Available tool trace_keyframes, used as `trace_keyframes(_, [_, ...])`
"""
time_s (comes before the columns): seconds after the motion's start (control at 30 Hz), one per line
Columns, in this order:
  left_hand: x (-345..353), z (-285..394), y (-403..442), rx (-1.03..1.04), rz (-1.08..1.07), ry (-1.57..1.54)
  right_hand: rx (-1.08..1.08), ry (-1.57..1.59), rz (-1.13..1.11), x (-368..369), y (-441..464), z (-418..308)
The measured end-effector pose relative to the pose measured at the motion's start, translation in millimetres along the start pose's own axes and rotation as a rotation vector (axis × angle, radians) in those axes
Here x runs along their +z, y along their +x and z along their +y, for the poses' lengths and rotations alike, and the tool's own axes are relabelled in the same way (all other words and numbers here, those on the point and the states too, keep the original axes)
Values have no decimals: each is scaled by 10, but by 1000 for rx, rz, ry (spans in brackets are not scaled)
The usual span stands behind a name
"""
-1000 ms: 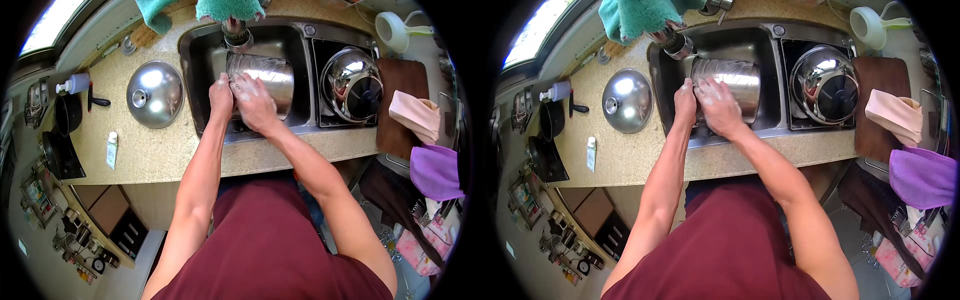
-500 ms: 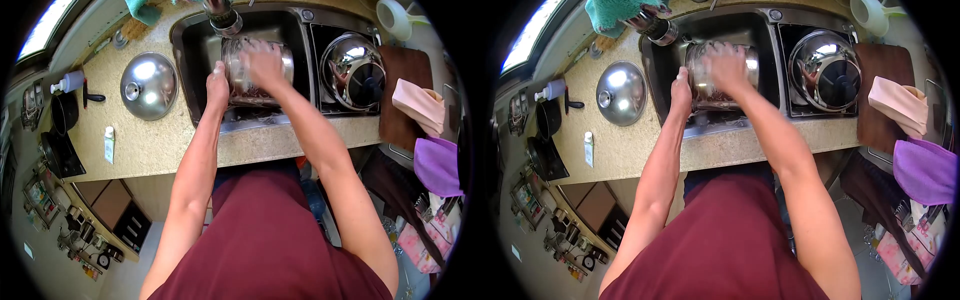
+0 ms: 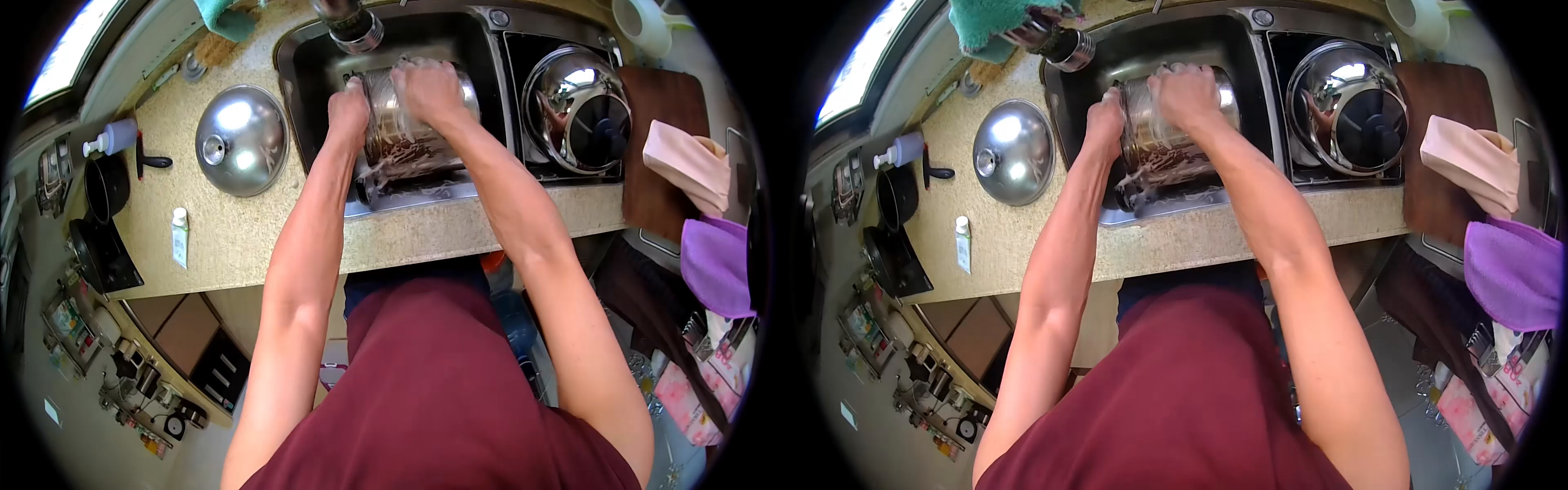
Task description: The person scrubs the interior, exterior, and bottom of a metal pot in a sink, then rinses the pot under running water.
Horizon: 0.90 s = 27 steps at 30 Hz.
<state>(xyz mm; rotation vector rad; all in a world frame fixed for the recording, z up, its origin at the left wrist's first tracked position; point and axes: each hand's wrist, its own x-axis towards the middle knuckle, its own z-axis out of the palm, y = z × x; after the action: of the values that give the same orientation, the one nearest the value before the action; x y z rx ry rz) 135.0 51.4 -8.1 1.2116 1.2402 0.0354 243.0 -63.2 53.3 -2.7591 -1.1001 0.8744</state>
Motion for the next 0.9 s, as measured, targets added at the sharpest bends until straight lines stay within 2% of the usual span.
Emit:
trace_keyframes(0.03, [-5, 20, 4, 10, -9, 8, 9, 6, 11, 155, -87, -26])
trace_keyframes(0.1, [-5, -63, 89, 24, 34, 58, -385, -22, 638, 584, -597, -138])
trace_keyframes(0.13, [1, -34, 62, 25, 64, 123, -496, 153, 599, 766, -850, -156])
trace_keyframes(0.17, [19, 10, 101, 31, 58, 123, -538, 127, 593, 825, -909, -101])
trace_keyframes(0.23, [-29, -40, 22, 159, 129, 485, -440, 13, 685, 746, -719, 144])
trace_keyframes(0.27, [-24, 44, -103, 229, 161, 579, -227, -14, 494, 473, -617, 229])
trace_keyframes(0.3, [0, 47, -98, 238, 156, 575, -27, 133, 523, 466, -483, 313])
trace_keyframes(0.37, [7, 69, -117, 237, 189, 637, -61, 20, 663, 623, -650, 280])
trace_keyframes(0.4, [-10, 18, -53, 321, 178, 732, -128, 45, 672, 788, -867, 234])
trace_keyframes(0.43, [13, 70, -93, 320, 180, 729, -147, 125, 623, 931, -1122, 149])
trace_keyframes(0.5, [-14, 68, -105, 513, 160, 859, -185, 98, 605, 912, -1172, 268])
trace_keyframes(0.57, [0, 111, -228, 467, 180, 850, -34, 202, 601, 766, -729, 446])
trace_keyframes(0.6, [-29, 80, -186, 546, 152, 905, 113, 546, 284, 356, -520, 534])
trace_keyframes(0.63, [-41, 48, -184, 549, 150, 908, 115, 549, 287, 423, -562, 516])
trace_keyframes(0.73, [20, 76, -143, 403, 211, 785, 60, 209, 642, 797, -954, 335])
trace_keyframes(0.77, [49, 145, -168, 409, 214, 776, 56, 116, 570, 820, -1175, 268])
trace_keyframes(0.83, [20, 164, -257, 516, 153, 917, 56, 137, 596, 834, -1037, 364])
trace_keyframes(0.9, [-21, 58, -214, 442, 144, 912, 202, 515, 330, 313, -609, 445])
